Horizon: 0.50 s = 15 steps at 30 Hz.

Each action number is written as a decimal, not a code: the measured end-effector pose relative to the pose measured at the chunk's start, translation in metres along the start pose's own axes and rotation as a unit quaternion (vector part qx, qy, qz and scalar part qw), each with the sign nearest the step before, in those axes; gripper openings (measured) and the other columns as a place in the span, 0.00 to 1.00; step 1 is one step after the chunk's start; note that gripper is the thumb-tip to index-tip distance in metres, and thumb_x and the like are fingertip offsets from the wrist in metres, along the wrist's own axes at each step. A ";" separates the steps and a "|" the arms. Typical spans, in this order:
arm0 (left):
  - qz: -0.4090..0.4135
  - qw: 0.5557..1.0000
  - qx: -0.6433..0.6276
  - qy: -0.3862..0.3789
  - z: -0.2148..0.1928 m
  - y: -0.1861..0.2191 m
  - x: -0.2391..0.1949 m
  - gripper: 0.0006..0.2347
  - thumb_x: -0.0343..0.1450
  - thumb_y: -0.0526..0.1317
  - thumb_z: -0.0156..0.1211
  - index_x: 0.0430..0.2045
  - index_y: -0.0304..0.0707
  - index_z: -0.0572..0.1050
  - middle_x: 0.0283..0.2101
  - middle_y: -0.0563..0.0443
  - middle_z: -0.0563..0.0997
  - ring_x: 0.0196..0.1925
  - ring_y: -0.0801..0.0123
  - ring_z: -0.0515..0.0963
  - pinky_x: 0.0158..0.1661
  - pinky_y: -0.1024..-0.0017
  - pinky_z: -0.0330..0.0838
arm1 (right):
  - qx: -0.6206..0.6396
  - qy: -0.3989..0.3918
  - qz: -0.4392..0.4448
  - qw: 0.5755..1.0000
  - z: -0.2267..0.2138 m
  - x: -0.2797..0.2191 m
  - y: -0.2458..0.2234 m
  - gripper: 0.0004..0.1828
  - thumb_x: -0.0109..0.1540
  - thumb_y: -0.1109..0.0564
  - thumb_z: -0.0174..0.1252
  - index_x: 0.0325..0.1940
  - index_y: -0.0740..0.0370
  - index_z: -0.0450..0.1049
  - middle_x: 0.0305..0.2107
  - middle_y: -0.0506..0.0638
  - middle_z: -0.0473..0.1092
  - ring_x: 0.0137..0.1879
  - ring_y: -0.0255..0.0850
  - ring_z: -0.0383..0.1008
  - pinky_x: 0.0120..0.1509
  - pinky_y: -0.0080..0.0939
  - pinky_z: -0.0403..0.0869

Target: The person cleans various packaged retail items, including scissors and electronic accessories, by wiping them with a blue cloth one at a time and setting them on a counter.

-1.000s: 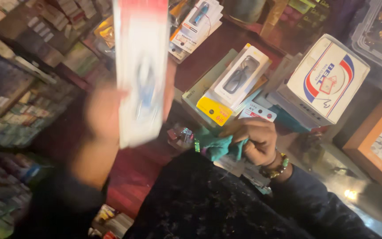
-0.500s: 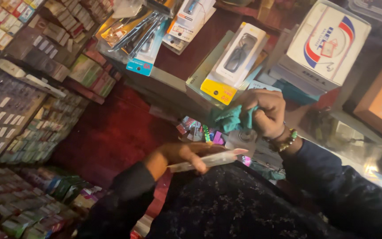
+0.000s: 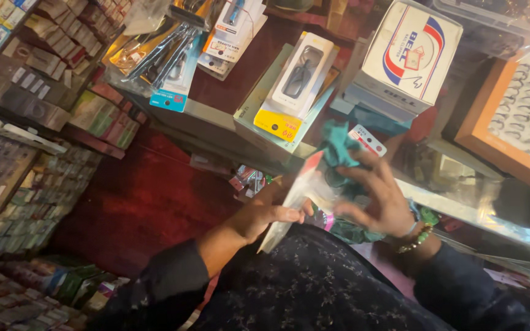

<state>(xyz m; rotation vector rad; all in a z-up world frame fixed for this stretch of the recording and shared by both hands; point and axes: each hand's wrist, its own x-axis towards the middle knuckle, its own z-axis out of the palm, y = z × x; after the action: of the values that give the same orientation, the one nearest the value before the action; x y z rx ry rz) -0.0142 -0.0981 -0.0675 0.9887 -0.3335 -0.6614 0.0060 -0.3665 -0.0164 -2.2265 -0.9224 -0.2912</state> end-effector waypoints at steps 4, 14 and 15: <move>-0.007 0.999 -0.046 -0.001 -0.005 -0.003 -0.007 0.36 0.65 0.43 0.60 0.71 0.28 0.60 0.45 0.45 0.78 0.45 0.66 0.75 0.51 0.68 0.71 | -0.054 -0.090 -0.080 0.991 -0.011 0.010 0.006 0.30 0.48 0.55 0.72 0.54 0.61 0.77 0.55 0.59 0.70 0.58 0.53 0.73 0.59 0.49 0.73; -0.025 0.999 -0.027 -0.035 -0.005 0.032 -0.039 0.38 0.63 0.43 0.57 0.71 0.29 0.54 0.57 0.44 0.75 0.49 0.61 0.78 0.53 0.64 0.72 | -0.178 0.057 0.004 0.982 0.024 0.024 -0.017 0.30 0.48 0.45 0.76 0.48 0.60 0.76 0.48 0.53 0.71 0.50 0.52 0.71 0.56 0.53 0.69; -0.027 0.999 -0.039 -0.024 -0.007 0.029 -0.041 0.38 0.64 0.43 0.57 0.71 0.26 0.54 0.58 0.43 0.76 0.50 0.60 0.79 0.53 0.64 0.72 | -0.183 0.061 0.000 0.981 0.028 0.031 -0.017 0.34 0.46 0.45 0.75 0.51 0.62 0.76 0.49 0.55 0.70 0.52 0.54 0.70 0.58 0.55 0.69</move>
<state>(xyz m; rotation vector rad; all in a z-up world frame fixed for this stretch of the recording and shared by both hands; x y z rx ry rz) -0.0307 -0.0562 -0.0450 0.9119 -0.3219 -0.7434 0.0154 -0.3225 -0.0139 -2.5076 -0.8570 -0.6339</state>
